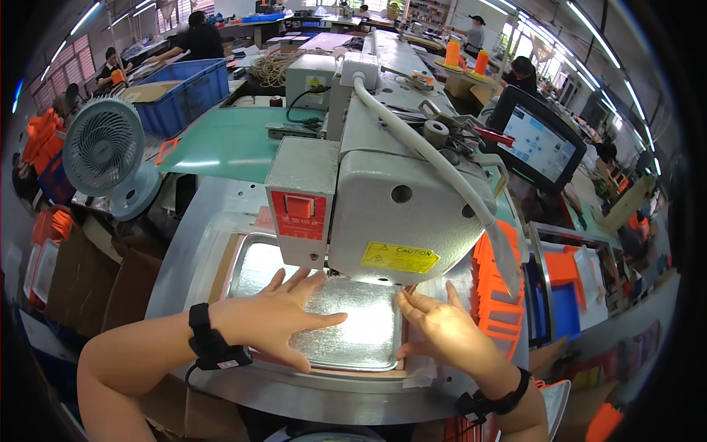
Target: Operating an industrial sewing machine to assemble orange first aid bags by placing components and running the stitching cycle.
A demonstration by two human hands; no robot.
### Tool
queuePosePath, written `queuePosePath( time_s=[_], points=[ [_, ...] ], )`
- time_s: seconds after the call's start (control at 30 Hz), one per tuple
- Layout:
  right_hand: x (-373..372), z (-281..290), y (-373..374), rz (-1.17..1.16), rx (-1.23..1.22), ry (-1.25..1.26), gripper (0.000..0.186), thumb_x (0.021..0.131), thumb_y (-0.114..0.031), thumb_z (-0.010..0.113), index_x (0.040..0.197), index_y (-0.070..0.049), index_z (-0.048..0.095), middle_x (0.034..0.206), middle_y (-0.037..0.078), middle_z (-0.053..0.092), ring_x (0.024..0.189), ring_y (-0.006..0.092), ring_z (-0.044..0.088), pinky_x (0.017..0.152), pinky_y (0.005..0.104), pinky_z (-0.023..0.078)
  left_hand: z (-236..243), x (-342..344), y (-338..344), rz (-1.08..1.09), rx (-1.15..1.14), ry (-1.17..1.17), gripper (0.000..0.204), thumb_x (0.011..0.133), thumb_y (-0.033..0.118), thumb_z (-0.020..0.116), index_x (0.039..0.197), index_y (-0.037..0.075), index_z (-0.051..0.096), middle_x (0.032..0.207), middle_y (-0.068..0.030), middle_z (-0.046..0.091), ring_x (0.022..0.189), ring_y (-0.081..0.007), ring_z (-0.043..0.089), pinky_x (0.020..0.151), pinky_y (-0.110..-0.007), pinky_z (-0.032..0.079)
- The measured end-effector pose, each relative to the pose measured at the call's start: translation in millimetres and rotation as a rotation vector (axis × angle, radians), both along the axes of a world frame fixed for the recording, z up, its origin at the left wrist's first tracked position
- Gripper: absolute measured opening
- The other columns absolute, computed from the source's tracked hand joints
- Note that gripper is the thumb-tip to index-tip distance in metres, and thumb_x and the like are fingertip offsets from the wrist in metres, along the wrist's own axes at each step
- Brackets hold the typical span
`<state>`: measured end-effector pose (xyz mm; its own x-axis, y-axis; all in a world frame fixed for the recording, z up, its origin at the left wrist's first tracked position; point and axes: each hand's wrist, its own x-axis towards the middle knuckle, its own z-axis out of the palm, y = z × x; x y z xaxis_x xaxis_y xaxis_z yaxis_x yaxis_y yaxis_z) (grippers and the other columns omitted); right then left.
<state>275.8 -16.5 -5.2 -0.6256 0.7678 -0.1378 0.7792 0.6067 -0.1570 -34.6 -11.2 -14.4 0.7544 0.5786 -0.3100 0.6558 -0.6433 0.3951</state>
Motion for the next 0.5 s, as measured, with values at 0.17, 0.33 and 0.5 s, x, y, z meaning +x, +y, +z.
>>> queuePosePath(
  time_s=[0.17, 0.33, 0.5],
  points=[
    [-13, -2, 0, 0.013, 0.024, 0.004, 0.089, 0.074, -0.049, 0.078, 0.142, 0.0, 0.048, 0.143, 0.018, 0.053, 0.13, 0.0276, 0.054, 0.113, 0.0673, 0.024, -5, -16, 1, 0.006, 0.038, -0.013, 0.096, 0.071, 0.066, 0.073, 0.153, 0.031, 0.038, 0.155, -0.0373, 0.016, 0.145, -0.0576, 0.01, 0.116, -0.067, 0.009],
    [-12, -7, 16, -0.012, -0.003, -0.024, 0.083, 0.075, -0.052, 0.076, 0.137, -0.001, 0.053, 0.127, 0.015, 0.061, 0.115, 0.0278, 0.063, 0.111, 0.0707, 0.024, -10, -20, 19, -0.003, 0.031, -0.031, 0.097, 0.07, 0.068, 0.073, 0.153, 0.032, 0.038, 0.154, -0.0343, 0.021, 0.145, -0.0532, 0.015, 0.115, -0.069, 0.009],
    [-16, -4, 36, -0.04, -0.089, -0.096, 0.064, 0.076, -0.051, 0.076, 0.119, -0.004, 0.065, 0.106, 0.013, 0.07, 0.105, 0.0283, 0.068, 0.112, 0.0722, 0.018, -18, -20, 41, -0.007, -0.041, -0.055, 0.099, 0.069, 0.068, 0.074, 0.153, 0.031, 0.038, 0.157, -0.026, 0.024, 0.148, -0.0468, 0.015, 0.116, -0.067, 0.008]
  ],
)
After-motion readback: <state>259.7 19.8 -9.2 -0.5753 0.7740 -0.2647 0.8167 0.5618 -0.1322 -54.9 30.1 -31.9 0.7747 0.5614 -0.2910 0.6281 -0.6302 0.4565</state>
